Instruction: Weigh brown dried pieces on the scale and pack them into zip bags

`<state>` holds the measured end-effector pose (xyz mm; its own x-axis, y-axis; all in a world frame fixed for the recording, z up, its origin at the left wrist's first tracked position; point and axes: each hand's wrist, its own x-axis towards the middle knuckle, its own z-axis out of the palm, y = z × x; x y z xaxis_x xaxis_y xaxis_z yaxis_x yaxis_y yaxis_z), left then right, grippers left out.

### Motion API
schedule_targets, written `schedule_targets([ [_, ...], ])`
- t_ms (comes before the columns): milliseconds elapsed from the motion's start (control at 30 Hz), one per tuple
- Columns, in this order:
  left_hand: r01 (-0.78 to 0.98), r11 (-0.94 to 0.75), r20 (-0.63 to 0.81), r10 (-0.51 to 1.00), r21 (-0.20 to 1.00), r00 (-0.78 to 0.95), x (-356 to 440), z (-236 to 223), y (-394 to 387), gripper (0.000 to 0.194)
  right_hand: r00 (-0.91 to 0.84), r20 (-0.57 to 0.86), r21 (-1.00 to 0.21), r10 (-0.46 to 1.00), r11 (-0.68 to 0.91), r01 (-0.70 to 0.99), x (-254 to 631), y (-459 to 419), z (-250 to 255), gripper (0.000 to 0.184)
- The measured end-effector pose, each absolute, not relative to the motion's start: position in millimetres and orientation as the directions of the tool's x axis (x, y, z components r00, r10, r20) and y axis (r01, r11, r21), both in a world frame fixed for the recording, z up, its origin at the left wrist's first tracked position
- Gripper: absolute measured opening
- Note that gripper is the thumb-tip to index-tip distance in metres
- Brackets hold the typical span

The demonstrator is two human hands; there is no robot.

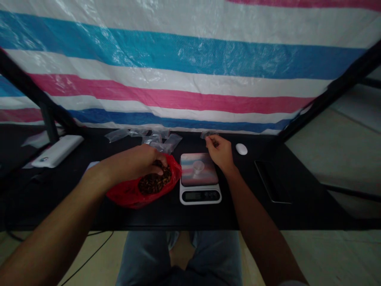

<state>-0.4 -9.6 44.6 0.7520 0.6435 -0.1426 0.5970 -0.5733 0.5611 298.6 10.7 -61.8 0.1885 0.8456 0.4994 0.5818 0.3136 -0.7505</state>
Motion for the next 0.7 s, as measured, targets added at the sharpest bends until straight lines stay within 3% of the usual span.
schedule_targets([
  [233, 0.619, -0.671, -0.231, 0.579, 0.409, 0.781, 32, 65, 1, 0.02, 0.173, 0.511, -0.733, 0.842, 0.322, 0.599, 298, 10, -60, 0.033],
  [467, 0.525, -0.798, -0.164, 0.499, 0.296, 0.851, 85, 67, 0, 0.021, 0.183, 0.5, -0.717, 0.847, 0.285, 0.636, 298, 10, -58, 0.032],
  [700, 0.481, -0.832, -0.186, 0.445, 0.275, 0.876, 112, 54, 2, 0.027, 0.18, 0.48, -0.72, 0.858, 0.269, 0.639, 298, 9, -55, 0.029],
])
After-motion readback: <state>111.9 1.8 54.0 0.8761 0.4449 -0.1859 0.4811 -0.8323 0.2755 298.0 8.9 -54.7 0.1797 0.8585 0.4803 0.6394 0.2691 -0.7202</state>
